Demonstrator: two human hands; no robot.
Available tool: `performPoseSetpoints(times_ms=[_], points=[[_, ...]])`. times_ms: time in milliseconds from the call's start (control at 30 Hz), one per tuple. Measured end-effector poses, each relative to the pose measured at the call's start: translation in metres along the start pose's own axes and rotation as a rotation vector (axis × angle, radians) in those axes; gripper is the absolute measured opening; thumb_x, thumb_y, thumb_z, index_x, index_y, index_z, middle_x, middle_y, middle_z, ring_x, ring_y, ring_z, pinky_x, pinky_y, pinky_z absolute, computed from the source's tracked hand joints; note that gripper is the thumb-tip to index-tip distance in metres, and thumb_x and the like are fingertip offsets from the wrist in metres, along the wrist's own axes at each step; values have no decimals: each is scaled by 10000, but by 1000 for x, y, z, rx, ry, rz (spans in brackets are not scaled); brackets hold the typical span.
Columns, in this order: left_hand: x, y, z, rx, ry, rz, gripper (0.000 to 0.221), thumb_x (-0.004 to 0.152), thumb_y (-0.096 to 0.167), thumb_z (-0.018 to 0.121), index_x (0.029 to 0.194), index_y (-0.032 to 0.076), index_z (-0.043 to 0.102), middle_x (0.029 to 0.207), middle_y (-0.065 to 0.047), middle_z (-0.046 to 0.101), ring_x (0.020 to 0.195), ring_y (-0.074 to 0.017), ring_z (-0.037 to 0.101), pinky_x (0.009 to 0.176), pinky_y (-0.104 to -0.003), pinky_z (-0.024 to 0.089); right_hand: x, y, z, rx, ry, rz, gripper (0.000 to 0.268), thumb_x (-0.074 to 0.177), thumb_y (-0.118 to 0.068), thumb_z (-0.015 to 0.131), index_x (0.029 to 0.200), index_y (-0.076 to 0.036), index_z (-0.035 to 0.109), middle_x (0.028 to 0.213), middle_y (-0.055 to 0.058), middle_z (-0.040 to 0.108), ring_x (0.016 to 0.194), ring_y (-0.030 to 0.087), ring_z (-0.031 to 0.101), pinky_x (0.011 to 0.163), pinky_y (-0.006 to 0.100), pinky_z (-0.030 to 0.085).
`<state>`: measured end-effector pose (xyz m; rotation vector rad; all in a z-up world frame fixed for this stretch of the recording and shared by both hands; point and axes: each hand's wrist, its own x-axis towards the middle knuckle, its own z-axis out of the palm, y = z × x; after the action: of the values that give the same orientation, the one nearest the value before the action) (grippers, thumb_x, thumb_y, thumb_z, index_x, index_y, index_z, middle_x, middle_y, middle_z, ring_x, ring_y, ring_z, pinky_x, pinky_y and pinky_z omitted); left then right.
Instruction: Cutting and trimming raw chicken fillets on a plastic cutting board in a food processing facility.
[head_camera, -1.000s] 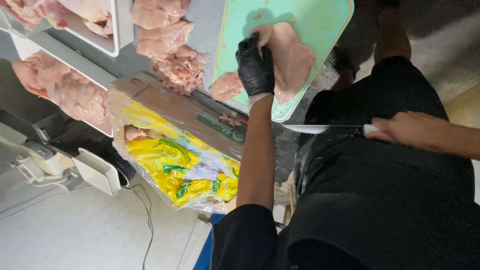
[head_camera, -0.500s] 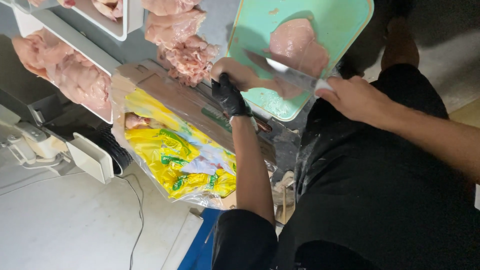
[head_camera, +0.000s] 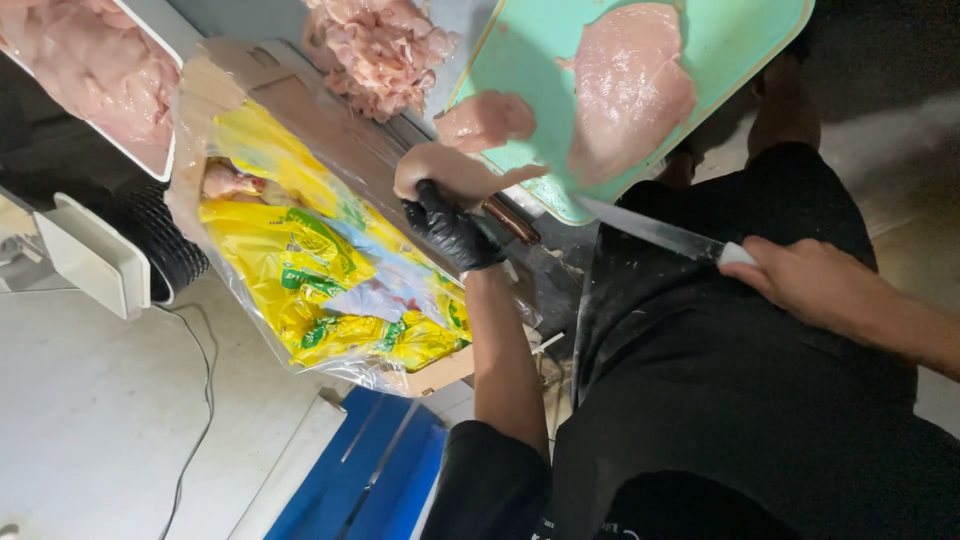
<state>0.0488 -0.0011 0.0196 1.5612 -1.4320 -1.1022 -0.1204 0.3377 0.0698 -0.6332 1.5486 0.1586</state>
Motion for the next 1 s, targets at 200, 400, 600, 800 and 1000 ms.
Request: performPoseSetpoints(times_ms=[200,400,600,800,1000], points=[[2,20,-29,20,127,87,171,980,212,646,896,63,659,946,-104,746,877,-200,675,746,-370,556,5,21,1,-129,-36,35,421,1065,-617,353,1264,-324,580,1032,1,813,853,147,827,760,302,650],[-12,1,15,-386,-245,-38,341,1060,266,628,1357,101,653,1219,-144,719,1043,-268,722,962,-427,604,13,14,-18,221,189,32,329,1154,-411,433,1183,-166,651,965,86,741,783,217,744,684,351,613],[-17,-28,113,612,-895,808,493,1071,261,632,1539,183,500,1554,-121,577,1480,-317,562,1245,-498,459,19,34,-19,360,510,-17,355,1213,-360,484,1248,-59,668,861,147,720,682,269,690,565,400,553],[-60,-16,147,816,-844,1014,524,1135,415,543,1624,281,413,1718,-21,417,1632,-290,446,1396,-509,351,21,53,-25,467,539,-24,377,1236,-346,465,1175,-31,663,848,156,706,689,275,684,593,409,559],[-89,-54,144,1025,-967,964,739,1090,612,424,1720,301,195,1832,-85,100,1721,-374,190,1400,-554,225,43,58,-24,581,445,-14,378,1181,-354,480,1204,-23,660,859,190,712,715,337,675,630,470,513]])
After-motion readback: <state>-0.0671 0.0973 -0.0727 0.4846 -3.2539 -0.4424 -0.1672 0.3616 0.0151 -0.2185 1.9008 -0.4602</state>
